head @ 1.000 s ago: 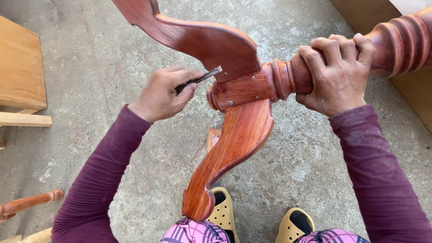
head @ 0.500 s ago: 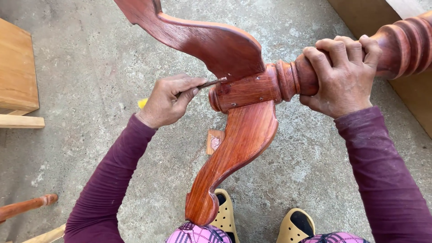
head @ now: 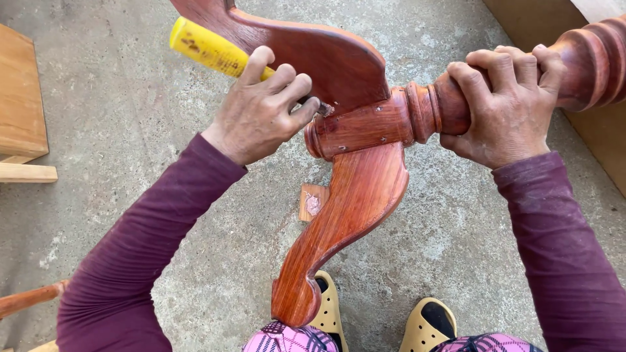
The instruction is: The person sits on the floor with a wooden furniture leg and presses wood filler into the screw holes on the leg using a small chisel-like tool, reloading filler from a wooden block, then scrapes the filled holes flush and rotates the leg to reach other holes.
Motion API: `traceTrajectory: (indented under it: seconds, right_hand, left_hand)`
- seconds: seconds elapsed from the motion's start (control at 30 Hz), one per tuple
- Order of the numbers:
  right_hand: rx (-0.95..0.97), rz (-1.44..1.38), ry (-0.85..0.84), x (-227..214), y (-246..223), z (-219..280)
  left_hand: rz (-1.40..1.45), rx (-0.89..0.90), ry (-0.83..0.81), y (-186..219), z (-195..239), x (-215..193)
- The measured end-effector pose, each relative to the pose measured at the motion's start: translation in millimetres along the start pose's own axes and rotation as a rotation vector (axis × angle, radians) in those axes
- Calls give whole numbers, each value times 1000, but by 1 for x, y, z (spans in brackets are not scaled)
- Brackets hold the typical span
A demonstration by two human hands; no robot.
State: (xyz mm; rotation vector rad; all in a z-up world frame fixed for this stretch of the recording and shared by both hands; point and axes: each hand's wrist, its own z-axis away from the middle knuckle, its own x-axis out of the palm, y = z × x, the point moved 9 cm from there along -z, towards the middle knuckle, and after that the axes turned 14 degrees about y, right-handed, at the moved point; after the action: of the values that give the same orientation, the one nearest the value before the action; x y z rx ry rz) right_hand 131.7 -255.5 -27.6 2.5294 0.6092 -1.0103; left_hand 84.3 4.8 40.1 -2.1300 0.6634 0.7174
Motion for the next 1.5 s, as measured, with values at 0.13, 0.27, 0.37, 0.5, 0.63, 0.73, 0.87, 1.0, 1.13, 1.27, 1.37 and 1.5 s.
traceTrajectory:
  seconds: [0.13, 0.27, 0.37, 0.5, 0.63, 0.73, 0.87, 1.0, 1.13, 1.27, 1.37, 1.5]
  right_hand:
    - [-4, -8, 17, -4, -2, -3]
    - [-11, -23, 40, -6, -3, -3]
    - [-6, -29, 43, -5, -2, -2]
    - [-6, -22, 40, -4, -1, -1]
    - [-4, -31, 40, -5, -2, -2]
    - [-2, -33, 39, -7, -2, -4]
    - [-5, -30, 38, -4, 0, 0]
    - [-10, -35, 43, -4, -3, 0]
    - [-3, -30, 42, -8, -5, -6]
    - [10, -29, 31, -8, -5, -9]
    - [-1, -32, 41, -4, -2, -2]
    - [-7, -37, 46, -5, -2, -1]
  left_hand:
    - [-43, 50, -17, 0, -4, 7]
    - [-54, 89, -43, -1, -10, 10]
    - [-88, 111, -36, -1, -15, 9]
    - [-72, 112, -45, -1, -15, 12]
    - [-41, 106, -50, -1, -16, 15]
    - [-47, 109, -46, -1, -17, 16]
    - [-56, 88, -42, -4, -16, 21]
    - [-70, 70, -80, -8, -12, 25]
    - [-57, 59, -100, -11, -11, 27]
    - [-99, 46, -94, -11, -11, 26]
    - [-93, 36, -103, -9, -10, 24]
    - [-60, 6, -123, -9, -10, 23]
